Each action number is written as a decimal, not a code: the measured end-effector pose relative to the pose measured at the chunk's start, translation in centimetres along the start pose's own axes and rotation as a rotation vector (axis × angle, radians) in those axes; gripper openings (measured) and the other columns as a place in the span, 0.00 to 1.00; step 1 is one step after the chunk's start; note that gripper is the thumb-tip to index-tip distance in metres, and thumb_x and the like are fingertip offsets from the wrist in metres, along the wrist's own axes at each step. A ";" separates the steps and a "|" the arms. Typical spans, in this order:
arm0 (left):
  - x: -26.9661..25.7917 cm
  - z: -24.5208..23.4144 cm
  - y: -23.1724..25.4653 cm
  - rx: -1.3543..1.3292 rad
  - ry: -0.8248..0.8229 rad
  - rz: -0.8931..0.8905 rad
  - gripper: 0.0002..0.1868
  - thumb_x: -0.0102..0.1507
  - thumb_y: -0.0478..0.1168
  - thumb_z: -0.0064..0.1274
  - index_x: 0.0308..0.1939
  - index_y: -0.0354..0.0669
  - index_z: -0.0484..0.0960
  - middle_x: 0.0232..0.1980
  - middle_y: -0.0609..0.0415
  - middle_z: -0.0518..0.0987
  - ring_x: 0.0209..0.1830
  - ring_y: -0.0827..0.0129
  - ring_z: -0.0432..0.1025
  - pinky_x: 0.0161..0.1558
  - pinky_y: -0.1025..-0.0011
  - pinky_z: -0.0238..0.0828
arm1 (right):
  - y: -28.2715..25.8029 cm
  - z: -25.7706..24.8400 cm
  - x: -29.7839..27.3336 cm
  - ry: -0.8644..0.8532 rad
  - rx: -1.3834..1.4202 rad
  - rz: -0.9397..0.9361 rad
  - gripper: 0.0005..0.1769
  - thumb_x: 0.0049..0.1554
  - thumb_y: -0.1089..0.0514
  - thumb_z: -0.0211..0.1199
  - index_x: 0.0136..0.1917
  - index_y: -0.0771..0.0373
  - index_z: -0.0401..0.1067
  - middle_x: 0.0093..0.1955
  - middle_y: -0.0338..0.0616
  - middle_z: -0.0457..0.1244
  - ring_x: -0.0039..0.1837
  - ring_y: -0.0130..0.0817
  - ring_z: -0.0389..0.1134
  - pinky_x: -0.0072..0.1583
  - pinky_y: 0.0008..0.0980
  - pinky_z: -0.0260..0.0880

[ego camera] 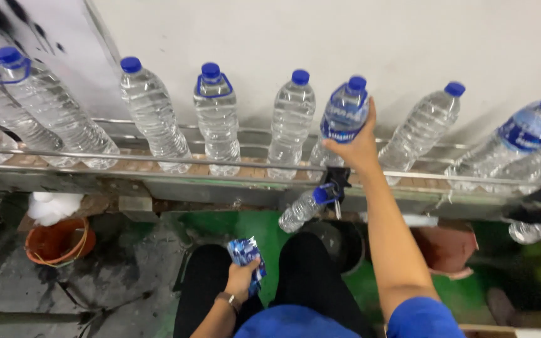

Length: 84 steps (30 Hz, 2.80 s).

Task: Manually applying plastic labels to water bottles on a moving conveyor belt.

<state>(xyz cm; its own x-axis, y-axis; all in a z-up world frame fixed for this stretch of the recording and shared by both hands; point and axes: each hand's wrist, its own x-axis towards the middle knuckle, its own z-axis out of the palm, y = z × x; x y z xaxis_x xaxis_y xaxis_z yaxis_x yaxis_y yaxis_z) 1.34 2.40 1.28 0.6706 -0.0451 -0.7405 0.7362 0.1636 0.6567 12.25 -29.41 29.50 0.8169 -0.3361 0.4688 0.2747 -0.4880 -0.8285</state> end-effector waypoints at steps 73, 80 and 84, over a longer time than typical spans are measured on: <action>-8.7 -0.9 6.3 -0.413 -0.213 0.307 0.13 0.67 0.41 0.56 0.29 0.41 0.75 0.23 0.50 0.74 0.23 0.64 0.70 0.32 0.66 0.69 | -11.9 9.8 -6.9 -0.736 -0.314 -0.087 0.13 0.56 0.43 0.65 0.43 0.53 0.76 0.43 0.35 0.65 0.45 0.29 0.67 0.48 0.31 0.69; -8.8 -1.2 6.2 -0.299 -0.202 0.197 0.12 0.66 0.27 0.48 0.51 0.29 0.81 0.40 0.38 0.86 0.43 0.54 0.82 0.57 0.56 0.79 | -16.8 10.4 6.0 -0.582 -0.390 -0.367 0.12 0.58 0.52 0.70 0.47 0.64 0.77 0.54 0.49 0.68 0.80 0.57 0.53 0.74 0.55 0.52; -8.8 -1.3 5.9 -0.157 -0.069 0.208 0.14 0.61 0.34 0.60 0.51 0.36 0.83 0.46 0.44 0.87 0.47 0.57 0.81 0.55 0.60 0.78 | -15.4 11.1 6.2 -0.441 -0.512 -0.422 0.32 0.49 0.45 0.78 0.63 0.53 0.71 0.69 0.46 0.52 0.69 0.47 0.51 0.68 0.50 0.51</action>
<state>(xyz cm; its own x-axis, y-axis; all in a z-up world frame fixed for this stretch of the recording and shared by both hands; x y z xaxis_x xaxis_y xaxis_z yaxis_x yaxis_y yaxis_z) -0.37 5.03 11.47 0.8143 -0.0605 -0.5773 0.5627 0.3266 0.7594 18.68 -15.08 41.74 0.8509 0.2570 0.4582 0.4255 -0.8486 -0.3144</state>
